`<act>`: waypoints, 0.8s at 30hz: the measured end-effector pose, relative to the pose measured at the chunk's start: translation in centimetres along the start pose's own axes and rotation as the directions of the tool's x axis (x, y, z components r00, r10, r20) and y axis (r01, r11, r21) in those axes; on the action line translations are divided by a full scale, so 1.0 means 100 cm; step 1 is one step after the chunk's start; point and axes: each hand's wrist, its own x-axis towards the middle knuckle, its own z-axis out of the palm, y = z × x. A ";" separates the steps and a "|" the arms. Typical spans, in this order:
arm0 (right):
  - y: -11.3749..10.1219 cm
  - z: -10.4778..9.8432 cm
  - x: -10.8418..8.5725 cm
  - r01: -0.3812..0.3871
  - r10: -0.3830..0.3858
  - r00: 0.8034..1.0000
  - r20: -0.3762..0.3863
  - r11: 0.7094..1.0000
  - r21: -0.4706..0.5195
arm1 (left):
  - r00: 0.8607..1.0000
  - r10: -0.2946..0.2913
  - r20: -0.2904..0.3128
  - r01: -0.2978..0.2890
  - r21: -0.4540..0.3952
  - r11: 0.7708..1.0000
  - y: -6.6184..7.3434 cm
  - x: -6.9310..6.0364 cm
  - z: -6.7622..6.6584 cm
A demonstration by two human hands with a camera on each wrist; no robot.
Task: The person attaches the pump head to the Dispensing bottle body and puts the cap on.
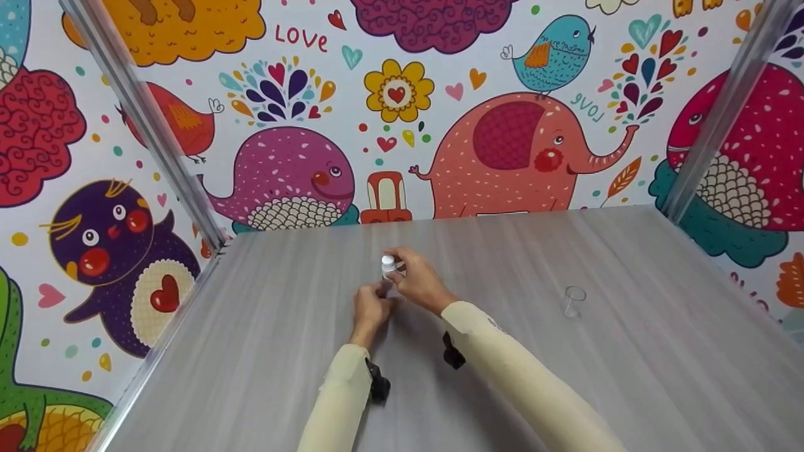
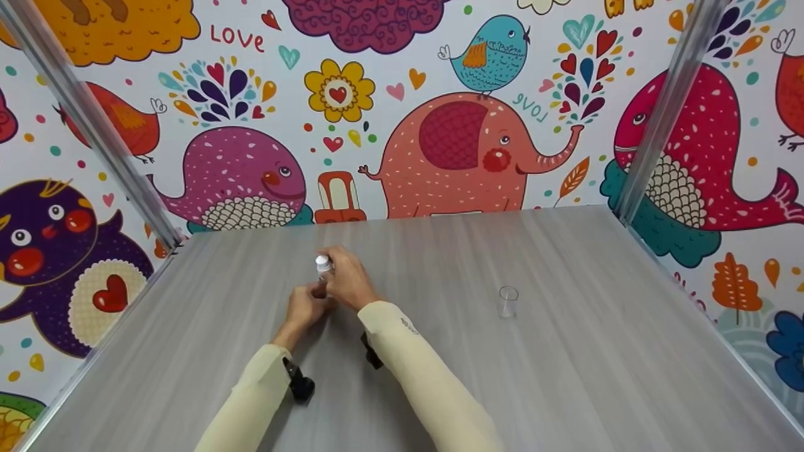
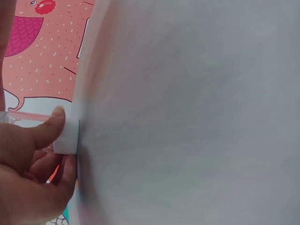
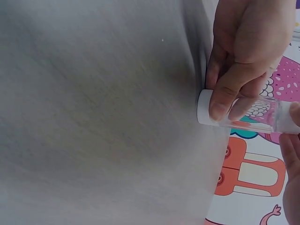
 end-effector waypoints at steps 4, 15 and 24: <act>0.002 0.000 0.000 0.012 -0.012 1.000 -0.012 1.000 -0.007 | 1.000 0.018 -0.012 -0.017 0.020 1.000 0.000 -0.002 0.000; -0.006 -0.006 0.000 0.019 -0.019 1.000 -0.025 1.000 0.001 | 1.000 0.022 -0.011 -0.022 0.024 0.999 0.001 -0.002 -0.001; -0.004 -0.004 0.001 0.094 -0.094 0.996 0.006 0.995 -0.016 | 1.000 0.025 -0.012 -0.025 0.014 1.000 0.001 -0.001 -0.001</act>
